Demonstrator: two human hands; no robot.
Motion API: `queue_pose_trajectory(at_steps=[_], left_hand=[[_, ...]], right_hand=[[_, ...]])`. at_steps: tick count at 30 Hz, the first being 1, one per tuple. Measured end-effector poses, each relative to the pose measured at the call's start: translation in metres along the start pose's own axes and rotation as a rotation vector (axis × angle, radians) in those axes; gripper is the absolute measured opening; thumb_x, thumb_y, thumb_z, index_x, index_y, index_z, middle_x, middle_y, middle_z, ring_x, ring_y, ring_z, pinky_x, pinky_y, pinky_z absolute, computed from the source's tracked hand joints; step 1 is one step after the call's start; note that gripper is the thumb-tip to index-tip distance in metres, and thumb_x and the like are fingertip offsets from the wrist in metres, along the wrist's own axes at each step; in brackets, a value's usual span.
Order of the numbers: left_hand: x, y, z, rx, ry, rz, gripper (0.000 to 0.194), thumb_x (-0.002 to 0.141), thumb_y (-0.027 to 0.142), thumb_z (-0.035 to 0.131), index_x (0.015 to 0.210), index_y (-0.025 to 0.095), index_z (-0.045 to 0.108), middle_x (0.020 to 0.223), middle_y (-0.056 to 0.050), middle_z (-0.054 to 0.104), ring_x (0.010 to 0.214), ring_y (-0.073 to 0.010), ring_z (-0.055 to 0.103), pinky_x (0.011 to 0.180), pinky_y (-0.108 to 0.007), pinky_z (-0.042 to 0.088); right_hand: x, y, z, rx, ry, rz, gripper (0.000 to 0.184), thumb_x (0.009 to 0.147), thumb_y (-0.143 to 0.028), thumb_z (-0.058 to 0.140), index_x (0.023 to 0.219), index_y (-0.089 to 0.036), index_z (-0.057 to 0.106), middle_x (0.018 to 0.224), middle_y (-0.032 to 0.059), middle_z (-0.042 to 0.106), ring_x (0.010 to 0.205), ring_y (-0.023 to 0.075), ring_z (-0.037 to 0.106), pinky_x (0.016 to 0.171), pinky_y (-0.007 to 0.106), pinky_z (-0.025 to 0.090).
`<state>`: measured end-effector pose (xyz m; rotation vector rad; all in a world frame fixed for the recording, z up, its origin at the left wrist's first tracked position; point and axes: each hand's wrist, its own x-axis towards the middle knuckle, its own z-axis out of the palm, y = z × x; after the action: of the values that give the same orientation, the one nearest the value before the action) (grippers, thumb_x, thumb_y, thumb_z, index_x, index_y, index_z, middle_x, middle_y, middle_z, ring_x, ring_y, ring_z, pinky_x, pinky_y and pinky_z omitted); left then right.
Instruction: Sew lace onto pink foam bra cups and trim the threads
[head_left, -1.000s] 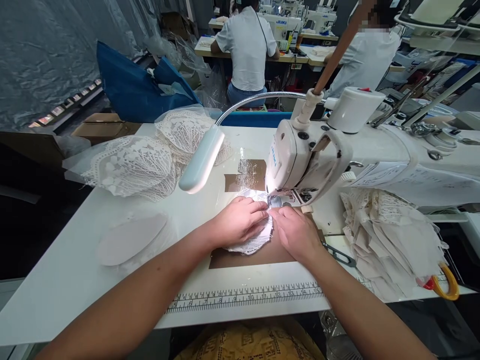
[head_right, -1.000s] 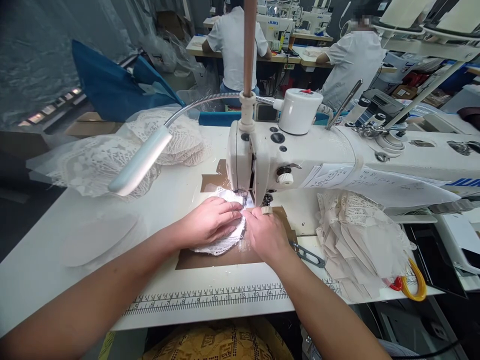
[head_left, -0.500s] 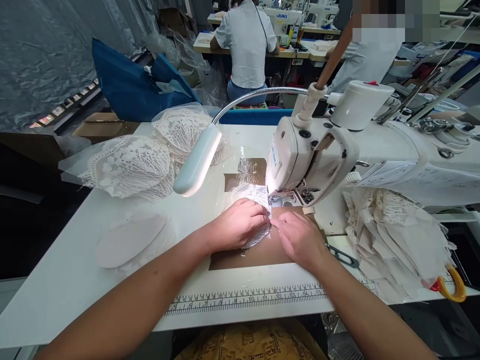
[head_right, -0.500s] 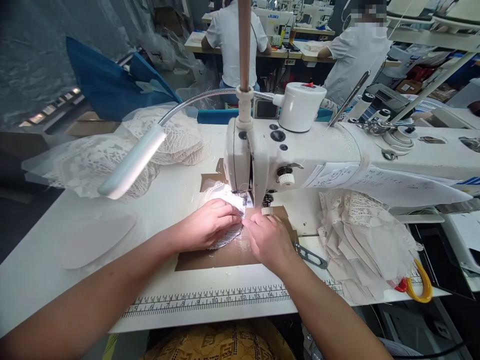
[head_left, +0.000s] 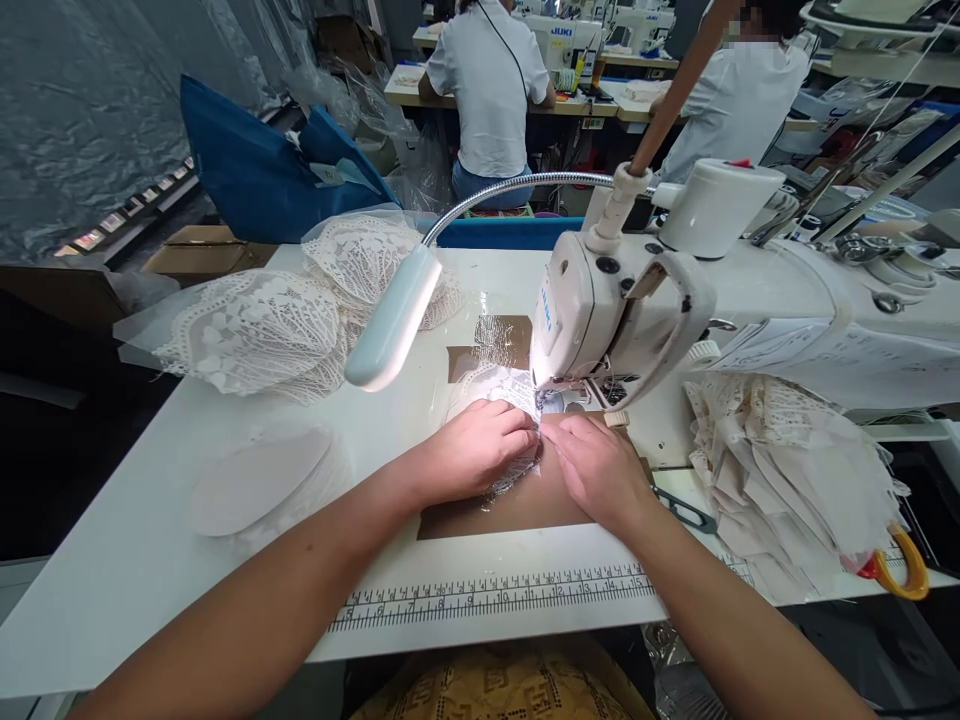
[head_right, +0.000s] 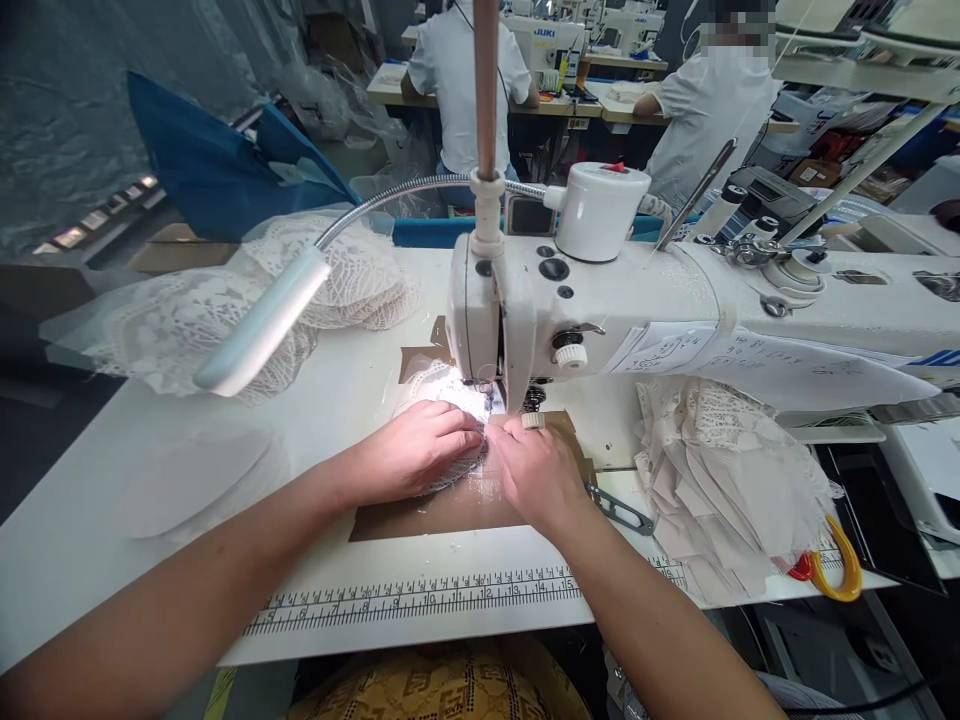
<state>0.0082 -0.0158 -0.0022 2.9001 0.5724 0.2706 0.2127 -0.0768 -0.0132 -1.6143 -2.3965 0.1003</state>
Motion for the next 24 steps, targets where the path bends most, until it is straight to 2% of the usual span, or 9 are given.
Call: queue_pose_trajectory(at_steps=[4,10,19,24], left_hand=[[0.0006,0.0012,-0.0007,0.021,-0.01,-0.014,0.023,0.092,0.015,0.041,0.103,0.015,0.062,0.1,-0.01,0.062,0.083,-0.0199,0.053,0.074,-0.034,0.043],[-0.0003,0.0013,-0.0004,0.007,0.055,0.012,0.035,0.091,0.014,0.041,0.122,0.012,0.056,0.126,-0.015,0.058,0.095,-0.0229,0.057,0.079,-0.037,0.048],[0.0005,0.0001,0.0041,0.039,0.081,-0.028,0.037,0.088,0.012,0.043,0.122,0.01,0.059,0.127,-0.016,0.061,0.093,-0.0238,0.058,0.079,-0.039,0.052],[0.0048,-0.0009,0.0046,0.069,0.087,-0.05,0.036,0.088,0.011,0.045,0.121,0.007,0.06,0.126,-0.016,0.061,0.091,-0.0245,0.058,0.078,-0.039,0.053]], right_hand=[[0.0059,-0.0022,-0.0019,-0.055,-0.064,0.011,0.044,0.084,-0.007,0.041,0.119,-0.018,0.065,0.091,0.0077,0.065,0.078,0.0199,0.054,0.065,0.03,0.037],[0.0076,-0.0045,-0.0008,-0.097,-0.101,0.017,0.047,0.084,-0.007,0.042,0.125,-0.016,0.062,0.093,0.0103,0.065,0.08,0.0213,0.055,0.066,0.031,0.039],[0.0087,-0.0106,0.0003,-0.141,-0.121,0.077,0.047,0.084,-0.005,0.042,0.125,-0.018,0.061,0.093,0.0112,0.065,0.077,0.021,0.058,0.064,0.031,0.041],[0.009,-0.0083,0.005,-0.139,-0.076,0.1,0.047,0.084,-0.007,0.042,0.127,-0.017,0.06,0.096,0.0111,0.065,0.078,0.0215,0.057,0.064,0.031,0.04]])
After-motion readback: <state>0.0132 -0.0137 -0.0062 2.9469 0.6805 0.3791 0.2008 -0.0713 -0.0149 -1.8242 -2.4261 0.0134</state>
